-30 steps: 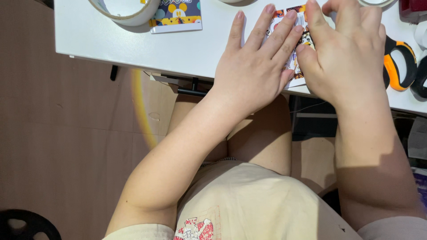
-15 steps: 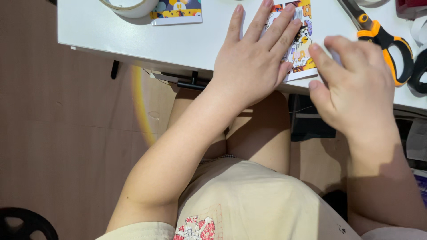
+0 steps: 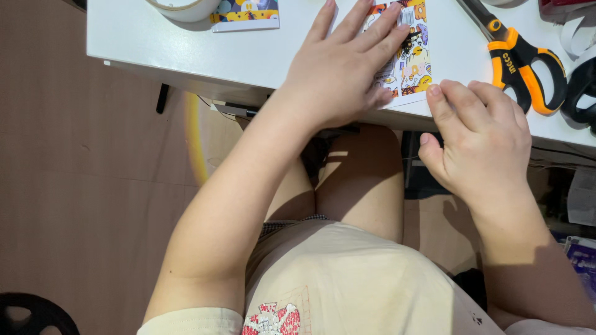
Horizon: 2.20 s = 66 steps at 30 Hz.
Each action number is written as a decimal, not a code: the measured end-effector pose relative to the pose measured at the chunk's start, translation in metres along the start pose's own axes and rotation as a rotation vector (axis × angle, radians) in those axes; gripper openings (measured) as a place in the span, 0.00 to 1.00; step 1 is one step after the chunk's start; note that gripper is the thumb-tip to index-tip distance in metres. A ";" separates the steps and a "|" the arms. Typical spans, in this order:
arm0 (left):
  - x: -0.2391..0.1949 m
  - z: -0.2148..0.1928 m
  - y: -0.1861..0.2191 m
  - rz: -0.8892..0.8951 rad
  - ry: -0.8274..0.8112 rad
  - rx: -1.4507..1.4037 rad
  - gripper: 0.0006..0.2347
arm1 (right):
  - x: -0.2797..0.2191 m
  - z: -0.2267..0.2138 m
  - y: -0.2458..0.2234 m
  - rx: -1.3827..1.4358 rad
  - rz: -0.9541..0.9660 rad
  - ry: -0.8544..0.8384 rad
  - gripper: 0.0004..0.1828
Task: The person applies double-sided tape to a piece of paper and folds it into a pouch. The person inserts a printed wrapper into the pouch, seals the ends with a crimping tool, and cuts the edges using scissors.
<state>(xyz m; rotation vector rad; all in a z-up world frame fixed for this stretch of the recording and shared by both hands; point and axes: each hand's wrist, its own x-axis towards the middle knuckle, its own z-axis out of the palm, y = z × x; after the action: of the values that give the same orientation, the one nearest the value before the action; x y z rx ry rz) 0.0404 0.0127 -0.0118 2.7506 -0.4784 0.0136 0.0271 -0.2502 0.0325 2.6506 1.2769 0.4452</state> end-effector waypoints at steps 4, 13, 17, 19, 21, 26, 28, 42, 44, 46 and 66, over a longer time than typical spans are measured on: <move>-0.001 0.010 -0.015 0.060 0.159 0.040 0.24 | -0.001 0.001 -0.002 -0.007 0.006 0.014 0.31; 0.010 0.010 -0.003 -0.272 0.460 0.097 0.14 | 0.002 0.000 -0.005 -0.073 -0.009 0.054 0.27; 0.007 0.011 -0.005 -0.260 0.470 0.121 0.14 | 0.010 -0.003 -0.001 0.064 -0.010 0.080 0.22; 0.007 0.012 -0.004 -0.219 0.502 0.177 0.16 | 0.020 -0.003 0.002 0.170 -0.012 0.087 0.26; 0.005 0.010 -0.003 -0.200 0.510 0.184 0.17 | 0.041 0.007 -0.004 0.251 -0.072 0.086 0.29; 0.002 0.008 -0.002 -0.218 0.392 0.211 0.21 | 0.054 0.023 -0.038 0.317 -0.078 0.045 0.32; 0.004 0.009 -0.002 -0.214 0.411 0.210 0.21 | 0.044 0.025 -0.038 0.292 -0.107 0.115 0.24; -0.011 -0.004 -0.004 -0.054 0.376 0.071 0.20 | 0.045 0.014 -0.046 0.523 -0.089 0.437 0.06; -0.022 -0.010 -0.004 0.054 0.324 0.033 0.25 | 0.041 0.007 -0.045 0.584 -0.058 0.438 0.08; -0.034 -0.012 -0.003 0.257 0.484 -0.153 0.10 | 0.033 0.000 -0.042 0.706 0.059 0.490 0.10; -0.061 -0.043 0.053 -0.379 0.269 -1.487 0.14 | 0.008 0.010 0.003 1.632 1.032 0.759 0.08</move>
<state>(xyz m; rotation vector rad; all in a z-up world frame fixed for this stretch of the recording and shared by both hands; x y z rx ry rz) -0.0322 0.0004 0.0426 1.2930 0.1362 -0.0469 0.0374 -0.2456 0.0252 4.7947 -0.2647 0.7560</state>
